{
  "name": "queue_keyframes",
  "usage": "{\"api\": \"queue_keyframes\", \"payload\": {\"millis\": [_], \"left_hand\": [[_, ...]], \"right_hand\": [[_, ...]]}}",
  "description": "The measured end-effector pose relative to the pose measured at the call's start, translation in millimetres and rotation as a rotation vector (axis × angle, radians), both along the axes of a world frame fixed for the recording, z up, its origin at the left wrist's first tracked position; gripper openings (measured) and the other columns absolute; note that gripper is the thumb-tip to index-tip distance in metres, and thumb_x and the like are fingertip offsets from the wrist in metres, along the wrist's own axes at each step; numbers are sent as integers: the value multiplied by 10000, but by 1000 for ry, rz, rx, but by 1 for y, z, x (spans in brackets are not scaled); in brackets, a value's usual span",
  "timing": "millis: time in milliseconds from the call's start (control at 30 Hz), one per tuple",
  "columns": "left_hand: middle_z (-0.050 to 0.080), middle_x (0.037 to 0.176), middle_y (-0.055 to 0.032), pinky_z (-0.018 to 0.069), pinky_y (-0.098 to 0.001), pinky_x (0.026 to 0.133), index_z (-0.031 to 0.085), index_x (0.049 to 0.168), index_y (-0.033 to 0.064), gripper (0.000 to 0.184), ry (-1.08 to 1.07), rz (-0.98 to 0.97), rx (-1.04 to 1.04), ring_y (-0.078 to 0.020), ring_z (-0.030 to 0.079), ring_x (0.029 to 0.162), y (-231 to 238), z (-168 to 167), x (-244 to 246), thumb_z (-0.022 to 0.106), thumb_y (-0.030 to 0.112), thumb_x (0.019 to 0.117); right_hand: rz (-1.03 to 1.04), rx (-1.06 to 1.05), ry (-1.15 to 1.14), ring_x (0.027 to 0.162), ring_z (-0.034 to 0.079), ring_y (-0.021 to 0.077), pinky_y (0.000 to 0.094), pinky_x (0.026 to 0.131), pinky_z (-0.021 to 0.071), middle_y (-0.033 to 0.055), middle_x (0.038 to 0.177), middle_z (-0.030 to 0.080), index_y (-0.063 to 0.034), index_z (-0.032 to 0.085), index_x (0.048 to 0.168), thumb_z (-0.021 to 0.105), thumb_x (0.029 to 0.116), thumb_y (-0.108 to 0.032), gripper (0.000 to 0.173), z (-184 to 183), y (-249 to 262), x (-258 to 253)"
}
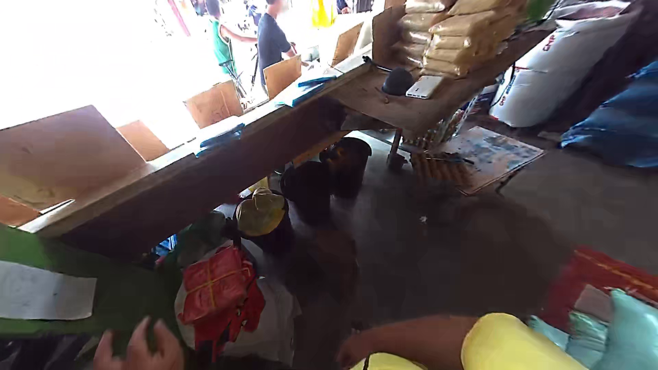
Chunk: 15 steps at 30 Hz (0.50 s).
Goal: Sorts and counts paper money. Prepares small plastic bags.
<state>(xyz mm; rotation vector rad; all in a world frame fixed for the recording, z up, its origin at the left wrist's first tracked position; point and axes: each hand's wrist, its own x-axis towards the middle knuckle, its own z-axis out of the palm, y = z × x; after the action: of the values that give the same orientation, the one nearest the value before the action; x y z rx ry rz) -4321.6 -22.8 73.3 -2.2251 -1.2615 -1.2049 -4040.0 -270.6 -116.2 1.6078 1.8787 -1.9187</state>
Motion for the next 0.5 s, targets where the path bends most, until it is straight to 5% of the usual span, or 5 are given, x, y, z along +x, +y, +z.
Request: {"api": "queue_keyframes", "payload": {"millis": [100,233,300,400,500], "left_hand": [[501,1343,-440,376,-619,1097,693,1106,-52,262,-37,-259,106,-585,464,1303,42,48,100,630,171,983],[462,1397,-403,454,-527,1075,677,1089,-79,266,-81,-478,181,-484,538,1251,100,101,197,602,158,994],[541,1347,-366,466,-513,1073,690,1080,-82,259,-58,-564,187,-452,575,1227,134,125,234,577,144,1022],[680,1222,-245,497,-431,1048,713,1138,-30,288,-52,-603,-12,-333,636,1201,185,151,279,519,161,1045],[714,1193,-191,498,-415,1038,709,1208,10,364,-62,-554,-361,-236,674,1149,231,169,305,466,253,1085]], "right_hand": [[-189,79,-52,1241,607,438,619,1084,429,287,1276,654,36,644,1300,501,1093,-218,357,33,12,43],[-373,230,-289,1228,620,418,630,1047,466,232,1268,670,-17,683,1230,516,1072,-297,363,-8,39,92],[-383,206,-276,1248,606,420,623,1060,459,242,1283,655,6,672,1221,501,1083,-311,386,-13,44,112],[-392,189,-164,1158,648,404,598,1031,480,249,1181,683,25,671,1190,530,1079,-302,373,-1,38,141],[-671,151,-138,1129,661,376,574,1034,495,244,1189,680,24,652,1252,606,1045,-263,357,15,21,182]]}}
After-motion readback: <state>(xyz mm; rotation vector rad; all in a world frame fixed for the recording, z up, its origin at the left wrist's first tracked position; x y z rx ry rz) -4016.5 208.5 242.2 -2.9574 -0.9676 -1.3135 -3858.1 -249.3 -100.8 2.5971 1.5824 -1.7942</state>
